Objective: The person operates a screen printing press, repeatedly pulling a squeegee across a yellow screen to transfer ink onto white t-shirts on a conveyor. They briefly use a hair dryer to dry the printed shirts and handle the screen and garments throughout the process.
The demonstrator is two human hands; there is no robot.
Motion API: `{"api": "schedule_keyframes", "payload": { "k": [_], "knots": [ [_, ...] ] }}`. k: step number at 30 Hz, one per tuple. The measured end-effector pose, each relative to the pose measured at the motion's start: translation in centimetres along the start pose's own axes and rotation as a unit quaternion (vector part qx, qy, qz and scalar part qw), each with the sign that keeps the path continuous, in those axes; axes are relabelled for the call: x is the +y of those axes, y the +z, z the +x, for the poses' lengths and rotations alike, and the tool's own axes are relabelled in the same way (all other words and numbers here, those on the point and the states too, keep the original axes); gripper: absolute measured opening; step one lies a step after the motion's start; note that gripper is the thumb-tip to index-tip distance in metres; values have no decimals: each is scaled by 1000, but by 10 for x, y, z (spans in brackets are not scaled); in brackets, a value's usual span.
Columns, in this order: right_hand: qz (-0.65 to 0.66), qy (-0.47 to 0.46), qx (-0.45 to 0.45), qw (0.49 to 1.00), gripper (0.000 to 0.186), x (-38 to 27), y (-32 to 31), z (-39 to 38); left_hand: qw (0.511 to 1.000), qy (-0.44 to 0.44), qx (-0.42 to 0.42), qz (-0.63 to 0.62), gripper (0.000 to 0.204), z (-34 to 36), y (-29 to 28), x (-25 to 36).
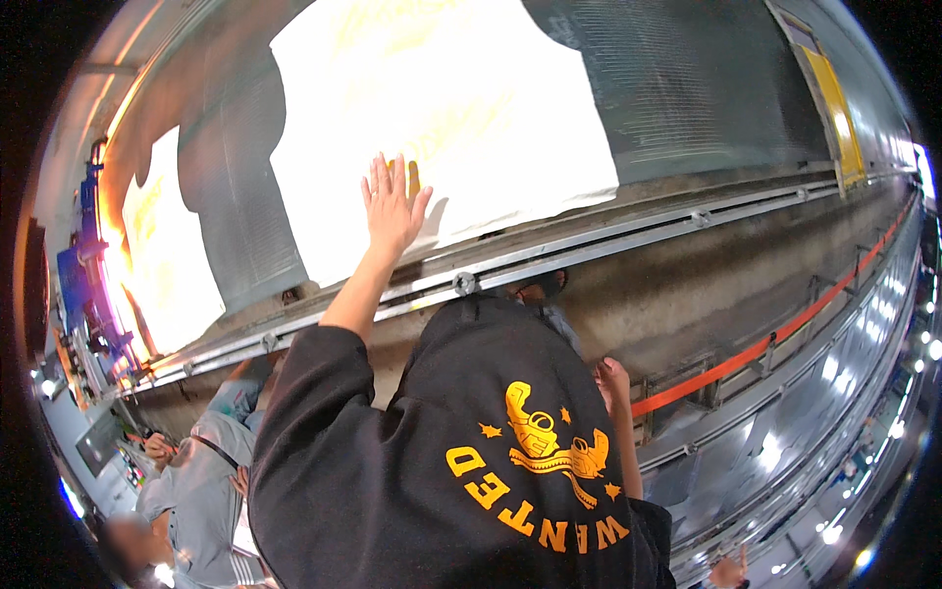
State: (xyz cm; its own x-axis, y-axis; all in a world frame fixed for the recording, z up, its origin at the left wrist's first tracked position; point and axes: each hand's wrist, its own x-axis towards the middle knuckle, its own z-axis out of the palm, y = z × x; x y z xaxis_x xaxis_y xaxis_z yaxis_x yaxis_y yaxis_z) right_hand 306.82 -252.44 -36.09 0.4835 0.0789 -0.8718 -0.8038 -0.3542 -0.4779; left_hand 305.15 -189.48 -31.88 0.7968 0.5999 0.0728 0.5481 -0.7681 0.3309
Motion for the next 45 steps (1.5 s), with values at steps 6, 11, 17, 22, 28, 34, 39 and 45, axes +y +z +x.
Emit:
{"api": "schedule_keyframes", "payload": {
  "k": [6,11,17,22,28,34,39,45],
  "knots": [
    [-6,14,113,993,22,-44,12,-16,967,66,99,-226,42,16,-11,108],
    [-42,-56,189,979,40,-9,-34,-7,915,224,13,-334,17,23,-3,258],
    [-82,-12,240,967,39,14,-99,21,864,356,-105,-341,15,23,18,411],
    [-16,183,124,975,34,102,-171,43,837,368,-185,-361,14,27,56,563],
    [70,188,143,969,22,43,-328,50,808,373,-214,-403,14,29,67,741],
    [74,62,236,967,25,-59,-471,127,821,310,-225,-424,12,51,123,828],
    [111,-17,236,965,31,-125,-565,197,829,186,-219,-480,16,121,211,912],
    [167,23,193,967,35,-243,-637,165,802,148,-205,-541,19,230,262,1070]
  ]
}}
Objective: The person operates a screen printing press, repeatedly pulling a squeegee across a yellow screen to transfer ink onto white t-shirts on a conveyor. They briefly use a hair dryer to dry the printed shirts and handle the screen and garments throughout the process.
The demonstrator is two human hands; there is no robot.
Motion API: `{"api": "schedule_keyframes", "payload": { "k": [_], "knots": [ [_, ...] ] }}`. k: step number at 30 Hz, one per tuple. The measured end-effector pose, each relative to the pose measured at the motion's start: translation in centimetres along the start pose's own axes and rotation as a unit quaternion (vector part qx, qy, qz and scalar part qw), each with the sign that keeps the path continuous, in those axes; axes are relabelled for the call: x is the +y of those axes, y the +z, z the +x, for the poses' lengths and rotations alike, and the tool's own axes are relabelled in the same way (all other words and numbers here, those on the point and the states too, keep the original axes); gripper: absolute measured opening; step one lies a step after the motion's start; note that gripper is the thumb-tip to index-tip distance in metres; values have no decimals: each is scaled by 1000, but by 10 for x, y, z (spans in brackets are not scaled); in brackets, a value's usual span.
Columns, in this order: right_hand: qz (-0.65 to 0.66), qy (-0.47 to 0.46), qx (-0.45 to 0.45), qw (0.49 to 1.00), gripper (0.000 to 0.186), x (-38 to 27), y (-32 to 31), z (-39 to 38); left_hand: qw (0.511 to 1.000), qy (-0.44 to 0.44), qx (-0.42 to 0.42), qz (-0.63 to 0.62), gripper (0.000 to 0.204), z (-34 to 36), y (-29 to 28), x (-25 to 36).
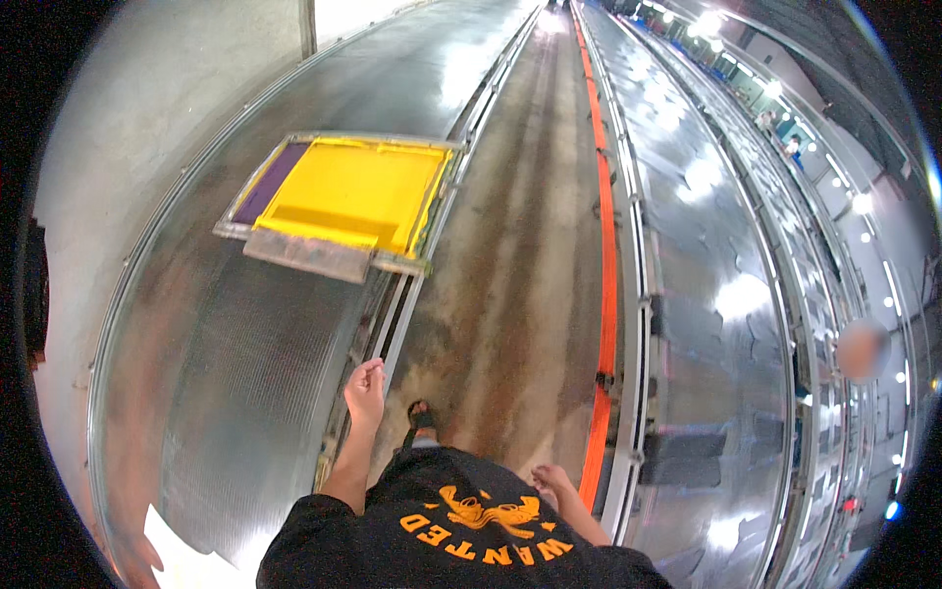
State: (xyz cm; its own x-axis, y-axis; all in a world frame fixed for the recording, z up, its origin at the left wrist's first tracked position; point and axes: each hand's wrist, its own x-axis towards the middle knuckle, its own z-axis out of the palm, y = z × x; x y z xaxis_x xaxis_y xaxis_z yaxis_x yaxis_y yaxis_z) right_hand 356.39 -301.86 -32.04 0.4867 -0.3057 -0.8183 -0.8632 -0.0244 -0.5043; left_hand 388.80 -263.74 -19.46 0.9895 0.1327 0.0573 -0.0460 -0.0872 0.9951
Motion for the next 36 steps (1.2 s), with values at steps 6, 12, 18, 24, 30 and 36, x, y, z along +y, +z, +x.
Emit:
{"api": "schedule_keyframes", "payload": {
  "k": [6,12,18,24,30,36],
  "knots": [
    [62,104,87,989,25,-52,-70,43,979,70,-192,-18,23,124,136,106],
    [-89,77,43,992,16,-178,-104,93,969,33,-246,-2,24,179,207,98],
    [-110,49,-26,992,17,-254,-208,274,987,-132,4,-86,23,207,233,24],
    [-160,56,-90,981,18,-452,-300,405,928,-99,339,-123,31,246,216,57],
    [8,-110,-161,981,28,-678,-321,511,836,-108,522,-127,32,259,205,42],
    [-22,-316,-160,935,34,-836,-191,439,748,-200,619,-132,38,254,167,-10]
  ]
}}
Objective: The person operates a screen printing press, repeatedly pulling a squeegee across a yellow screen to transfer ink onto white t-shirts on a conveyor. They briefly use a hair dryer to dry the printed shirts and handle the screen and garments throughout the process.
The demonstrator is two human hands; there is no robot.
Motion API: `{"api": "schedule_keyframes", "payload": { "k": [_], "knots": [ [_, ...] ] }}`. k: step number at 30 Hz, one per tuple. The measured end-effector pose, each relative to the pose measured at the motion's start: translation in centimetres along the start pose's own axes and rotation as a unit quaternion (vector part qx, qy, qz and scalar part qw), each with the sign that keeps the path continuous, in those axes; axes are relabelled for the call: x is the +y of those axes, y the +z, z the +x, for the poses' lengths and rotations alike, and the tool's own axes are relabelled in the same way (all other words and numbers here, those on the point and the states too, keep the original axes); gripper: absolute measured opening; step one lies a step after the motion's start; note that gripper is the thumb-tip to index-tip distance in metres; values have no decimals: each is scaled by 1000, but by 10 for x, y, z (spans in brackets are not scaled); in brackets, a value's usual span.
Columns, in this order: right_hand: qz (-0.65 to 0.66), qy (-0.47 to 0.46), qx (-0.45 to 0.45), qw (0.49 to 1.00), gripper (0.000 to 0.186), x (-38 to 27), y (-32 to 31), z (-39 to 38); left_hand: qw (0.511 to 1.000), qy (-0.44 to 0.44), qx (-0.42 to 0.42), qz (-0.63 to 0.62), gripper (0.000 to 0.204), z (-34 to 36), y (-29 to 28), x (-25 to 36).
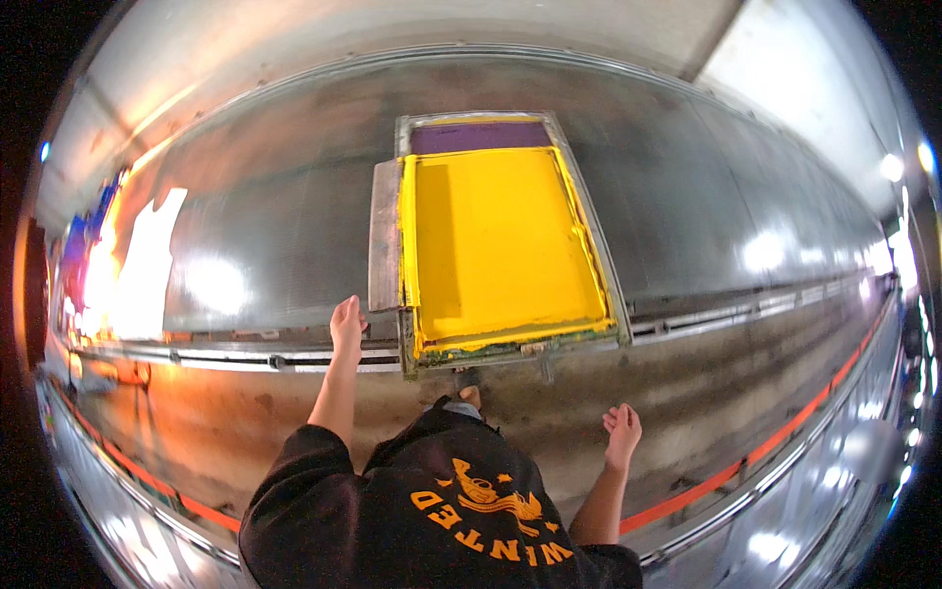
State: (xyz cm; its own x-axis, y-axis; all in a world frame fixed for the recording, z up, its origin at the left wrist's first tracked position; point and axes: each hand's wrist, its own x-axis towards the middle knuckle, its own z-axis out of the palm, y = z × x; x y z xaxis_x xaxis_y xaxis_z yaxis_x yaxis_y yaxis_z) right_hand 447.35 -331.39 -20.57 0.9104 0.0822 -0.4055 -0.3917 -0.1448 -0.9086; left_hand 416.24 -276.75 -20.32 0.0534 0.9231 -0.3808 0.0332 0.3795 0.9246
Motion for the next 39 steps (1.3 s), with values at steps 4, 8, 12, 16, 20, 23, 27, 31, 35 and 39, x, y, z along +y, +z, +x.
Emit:
{"api": "schedule_keyframes", "payload": {
  "k": [4,8,12,16,20,23,27,31,35,39],
  "knots": [
    [-66,-97,-75,990,42,-82,61,-3,998,-29,-38,-34,42,32,23,-17],
    [-156,-120,-43,979,49,-100,51,45,996,-47,0,76,58,24,59,2],
    [-189,-129,-16,973,53,-112,65,107,968,-56,-14,245,80,39,50,-1],
    [-270,-154,-9,950,56,-114,87,177,963,-117,-18,244,85,37,58,4],
    [-402,-181,-61,896,61,-119,112,243,970,-113,2,215,87,17,77,24],
    [-384,-149,-138,901,71,-113,142,250,977,-112,30,179,88,-10,74,8],
    [-345,-60,-167,922,82,-105,146,234,985,-131,50,96,84,-56,78,2],
    [-243,106,-206,942,92,-133,166,227,986,-103,93,93,78,-73,88,-5],
    [-317,-4,-146,937,83,-141,168,219,990,-51,85,104,76,-75,82,-9],
    [-160,-122,-211,957,74,-181,164,207,993,-66,76,62,69,-96,95,-8]
  ]
}}
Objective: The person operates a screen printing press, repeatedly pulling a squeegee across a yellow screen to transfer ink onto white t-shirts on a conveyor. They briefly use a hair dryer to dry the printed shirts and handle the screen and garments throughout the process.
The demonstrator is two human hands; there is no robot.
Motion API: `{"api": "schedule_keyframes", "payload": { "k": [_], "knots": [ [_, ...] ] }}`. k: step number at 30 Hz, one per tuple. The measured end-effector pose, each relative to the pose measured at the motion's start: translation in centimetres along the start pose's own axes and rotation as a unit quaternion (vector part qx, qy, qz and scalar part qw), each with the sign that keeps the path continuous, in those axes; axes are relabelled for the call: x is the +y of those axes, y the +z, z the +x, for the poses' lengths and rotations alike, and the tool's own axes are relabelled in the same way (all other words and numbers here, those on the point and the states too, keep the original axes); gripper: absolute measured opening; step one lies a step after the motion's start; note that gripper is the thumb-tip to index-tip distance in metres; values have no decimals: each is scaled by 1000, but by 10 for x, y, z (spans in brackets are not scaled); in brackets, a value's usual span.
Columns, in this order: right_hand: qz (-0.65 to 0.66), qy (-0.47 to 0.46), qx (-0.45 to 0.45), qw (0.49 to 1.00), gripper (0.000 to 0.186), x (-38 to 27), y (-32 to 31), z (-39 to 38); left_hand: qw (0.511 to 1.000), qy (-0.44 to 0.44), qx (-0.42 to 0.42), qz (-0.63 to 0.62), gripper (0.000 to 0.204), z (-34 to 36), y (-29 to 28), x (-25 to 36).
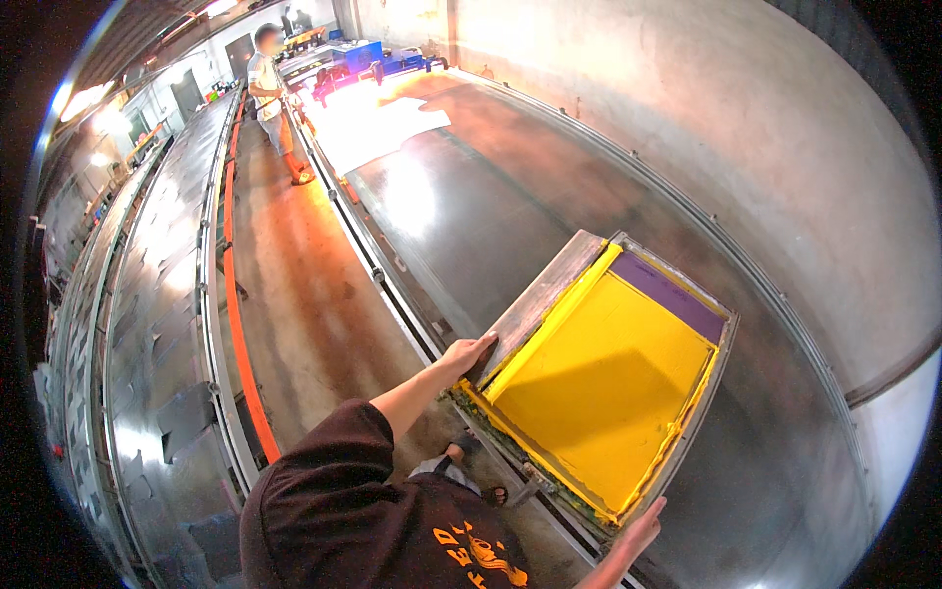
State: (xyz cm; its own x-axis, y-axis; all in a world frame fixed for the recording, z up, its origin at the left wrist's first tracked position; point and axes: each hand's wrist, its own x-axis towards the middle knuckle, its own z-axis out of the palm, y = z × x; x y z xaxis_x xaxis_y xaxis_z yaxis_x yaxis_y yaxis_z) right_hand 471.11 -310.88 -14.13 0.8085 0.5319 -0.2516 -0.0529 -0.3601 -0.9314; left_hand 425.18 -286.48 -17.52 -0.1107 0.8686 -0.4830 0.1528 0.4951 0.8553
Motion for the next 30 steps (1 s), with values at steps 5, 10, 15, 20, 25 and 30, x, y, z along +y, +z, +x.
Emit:
{"api": "schedule_keyframes", "payload": {
  "k": [5,10,15,20,25,30],
  "knots": [
    [77,-27,-24,996,69,20,-30,31,996,-13,-24,-84,70,-21,44,-21],
    [-61,48,127,989,75,64,-23,57,997,-23,-35,-68,74,-3,65,-47],
    [-61,80,136,986,75,102,-30,81,995,-48,-36,-74,76,-1,79,-45],
    [-50,139,71,986,100,133,-42,102,998,-50,-20,-43,78,-8,74,-28],
    [-96,160,149,971,74,141,-39,106,998,-66,-12,-7,81,-3,75,-46],
    [-73,133,154,976,75,142,-41,110,996,-83,3,-8,84,1,78,-42]
  ]
}}
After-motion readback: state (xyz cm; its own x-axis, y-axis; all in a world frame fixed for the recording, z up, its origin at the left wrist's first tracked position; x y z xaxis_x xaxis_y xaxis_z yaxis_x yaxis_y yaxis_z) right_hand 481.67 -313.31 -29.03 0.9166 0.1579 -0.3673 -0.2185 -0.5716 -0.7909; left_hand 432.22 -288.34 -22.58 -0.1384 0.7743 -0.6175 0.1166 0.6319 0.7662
